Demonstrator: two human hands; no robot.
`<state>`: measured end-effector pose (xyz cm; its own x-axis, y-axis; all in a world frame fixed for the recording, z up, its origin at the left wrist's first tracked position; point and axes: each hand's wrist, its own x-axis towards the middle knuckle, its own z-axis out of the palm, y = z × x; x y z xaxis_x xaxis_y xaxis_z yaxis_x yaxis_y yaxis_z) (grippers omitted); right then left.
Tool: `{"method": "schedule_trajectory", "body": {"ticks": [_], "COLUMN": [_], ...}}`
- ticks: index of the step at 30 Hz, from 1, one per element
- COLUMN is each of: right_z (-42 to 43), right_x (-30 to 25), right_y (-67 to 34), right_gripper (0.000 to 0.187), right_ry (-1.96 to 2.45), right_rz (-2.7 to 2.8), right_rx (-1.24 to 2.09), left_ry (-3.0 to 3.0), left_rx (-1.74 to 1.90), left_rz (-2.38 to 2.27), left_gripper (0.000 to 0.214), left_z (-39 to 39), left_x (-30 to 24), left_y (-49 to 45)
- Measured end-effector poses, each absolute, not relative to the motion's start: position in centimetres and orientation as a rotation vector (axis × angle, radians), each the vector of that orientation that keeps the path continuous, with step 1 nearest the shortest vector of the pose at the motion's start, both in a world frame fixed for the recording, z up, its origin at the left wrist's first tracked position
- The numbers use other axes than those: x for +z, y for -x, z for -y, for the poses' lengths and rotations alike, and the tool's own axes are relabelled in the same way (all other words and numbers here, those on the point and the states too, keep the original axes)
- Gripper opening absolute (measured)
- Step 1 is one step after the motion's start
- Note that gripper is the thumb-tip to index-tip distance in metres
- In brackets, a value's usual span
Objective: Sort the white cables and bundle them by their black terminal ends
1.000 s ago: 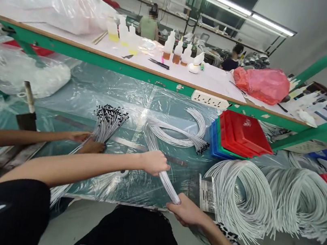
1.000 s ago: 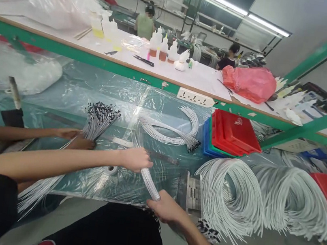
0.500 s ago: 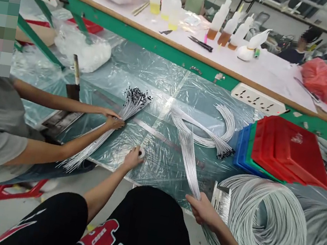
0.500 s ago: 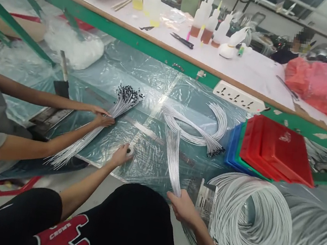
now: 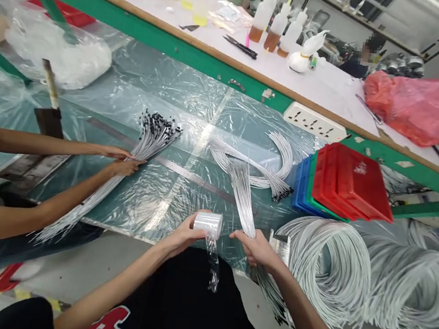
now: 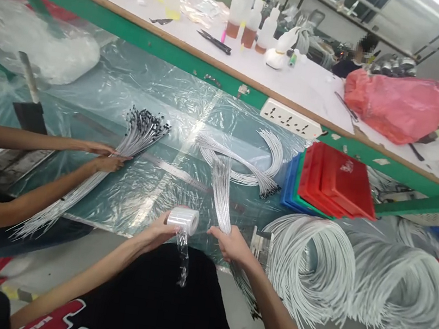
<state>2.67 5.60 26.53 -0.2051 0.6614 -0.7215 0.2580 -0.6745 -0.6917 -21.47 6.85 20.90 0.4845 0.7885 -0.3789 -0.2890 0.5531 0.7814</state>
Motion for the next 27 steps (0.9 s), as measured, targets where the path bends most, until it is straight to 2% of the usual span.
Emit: {"method": "schedule_trajectory", "body": {"ticks": [5, 12, 17, 21, 24, 27], "right_z": [-5.4, -4.5, -4.3, -4.6, -4.9, -5.1], "right_x": [26.9, 26.3, 25.8, 25.6, 25.7, 26.1], "right_y": [-3.1, -3.5, -3.3, -3.2, -3.2, -3.3], "right_gripper": [0.053, 0.056, 0.056, 0.058, 0.06, 0.061], "right_ry": [1.631, 1.286, 1.317, 1.45, 1.474, 1.498], "right_rz": [0.961, 0.841, 0.844, 0.898, 0.945, 1.025], "right_rx": [2.042, 2.321, 2.351, 2.298, 2.282, 2.298], "left_ry": [-0.879, -1.087, -1.896, -2.386, -2.324, -1.995], "left_rx": [0.645, 0.655, 0.882, 0.847, 0.819, 0.927], "left_rz": [-0.651, -0.705, -0.856, -0.531, -0.436, -0.589], "left_gripper": [0.053, 0.052, 0.055, 0.03, 0.021, 0.015], "left_z": [-6.8, -5.6, -5.6, -6.3, -7.0, -8.4], "left_x": [24.0, 23.9, 23.9, 25.2, 26.8, 28.5], "left_y": [19.5, 18.1, 19.1, 19.6, 19.8, 20.1]}}
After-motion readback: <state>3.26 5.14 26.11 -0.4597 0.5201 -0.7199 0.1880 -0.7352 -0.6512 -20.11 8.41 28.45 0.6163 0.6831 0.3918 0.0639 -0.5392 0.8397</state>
